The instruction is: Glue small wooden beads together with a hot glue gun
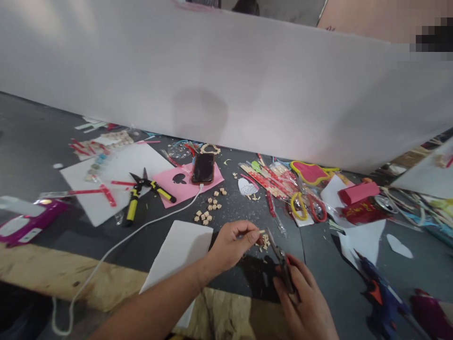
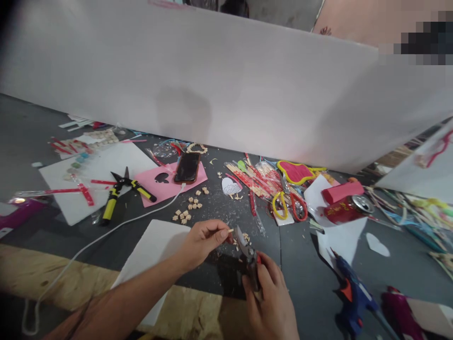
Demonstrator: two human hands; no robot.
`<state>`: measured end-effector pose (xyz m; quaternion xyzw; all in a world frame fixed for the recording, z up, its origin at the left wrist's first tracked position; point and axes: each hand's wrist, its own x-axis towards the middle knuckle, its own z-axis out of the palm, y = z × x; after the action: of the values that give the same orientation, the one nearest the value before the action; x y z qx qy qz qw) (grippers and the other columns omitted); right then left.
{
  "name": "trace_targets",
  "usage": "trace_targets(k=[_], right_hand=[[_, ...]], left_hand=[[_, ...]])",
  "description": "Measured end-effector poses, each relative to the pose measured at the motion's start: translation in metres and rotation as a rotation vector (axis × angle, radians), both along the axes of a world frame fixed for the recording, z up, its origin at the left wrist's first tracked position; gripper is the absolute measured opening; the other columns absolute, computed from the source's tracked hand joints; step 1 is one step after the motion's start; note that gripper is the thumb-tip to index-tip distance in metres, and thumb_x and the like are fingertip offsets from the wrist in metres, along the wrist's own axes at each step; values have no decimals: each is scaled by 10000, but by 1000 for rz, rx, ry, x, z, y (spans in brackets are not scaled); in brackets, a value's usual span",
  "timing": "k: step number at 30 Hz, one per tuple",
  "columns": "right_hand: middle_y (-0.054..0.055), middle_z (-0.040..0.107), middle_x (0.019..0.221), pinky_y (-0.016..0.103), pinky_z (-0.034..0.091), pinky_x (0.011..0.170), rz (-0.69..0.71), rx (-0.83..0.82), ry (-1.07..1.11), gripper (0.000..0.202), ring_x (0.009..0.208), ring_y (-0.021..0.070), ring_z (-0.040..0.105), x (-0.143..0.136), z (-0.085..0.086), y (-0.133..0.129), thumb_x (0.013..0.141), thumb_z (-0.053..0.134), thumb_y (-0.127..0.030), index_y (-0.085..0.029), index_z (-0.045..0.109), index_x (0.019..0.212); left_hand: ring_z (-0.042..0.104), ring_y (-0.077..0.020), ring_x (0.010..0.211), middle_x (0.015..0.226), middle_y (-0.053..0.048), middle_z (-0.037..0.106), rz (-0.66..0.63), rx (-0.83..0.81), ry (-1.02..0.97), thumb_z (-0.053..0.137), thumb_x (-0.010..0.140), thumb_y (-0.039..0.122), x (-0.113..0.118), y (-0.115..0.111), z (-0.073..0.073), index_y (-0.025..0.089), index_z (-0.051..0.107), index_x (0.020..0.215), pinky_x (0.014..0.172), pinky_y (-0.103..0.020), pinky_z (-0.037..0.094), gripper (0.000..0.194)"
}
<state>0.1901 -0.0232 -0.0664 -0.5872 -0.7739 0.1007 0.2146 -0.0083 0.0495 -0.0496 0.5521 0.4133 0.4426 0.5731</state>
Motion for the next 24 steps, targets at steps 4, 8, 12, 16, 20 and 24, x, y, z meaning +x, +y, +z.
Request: trace_targets(k=[4,8,12,16,20,24], right_hand=[[116,599,1122,339,531,816,-33,20,3,222,1026,231,596,3,-2,1,844,482,-308,-206,604,998],[128,613,1116,345,537,815,-2,53,-35,234,1012,238,609,10,-7,4,841,488,-326,-200,624,984],[124,627,1112,345,550,796,9,71,-70,239,1002,247,621,17,-14,8,833,496,-332,-215,641,984],[135,615,1140,326,554,789,21,85,-75,268,1019,251,618,17,-18,12,833,496,-329,-200,626,1029],[136,605,1154,315,551,794,9,82,-64,272,1029,243,615,18,-18,13,841,479,-314,-199,605,1053],[129,621,1129,296,555,780,-24,100,-7,239,1003,236,630,25,-16,12,836,492,-318,-199,620,999]], left_hand=[[586,-148,705,729,-40,681,11,-38,-32,567,800,341,-1,3,-2,125,666,768,668,-220,422,240],[579,-144,689,724,-43,674,24,-60,-89,597,778,342,0,4,-7,126,658,778,645,-221,414,225],[573,-140,671,702,-31,660,39,-78,-105,622,752,361,2,4,-10,129,657,771,632,-219,409,235],[568,-142,679,709,-33,658,43,-85,-121,629,745,384,3,4,-9,127,654,776,647,-227,411,259],[507,-111,598,684,-26,646,45,-59,-116,577,785,414,2,6,-6,124,662,750,583,-213,371,304],[494,-110,588,680,-28,644,63,-45,-96,541,800,459,1,6,-3,127,672,716,576,-218,363,366]])
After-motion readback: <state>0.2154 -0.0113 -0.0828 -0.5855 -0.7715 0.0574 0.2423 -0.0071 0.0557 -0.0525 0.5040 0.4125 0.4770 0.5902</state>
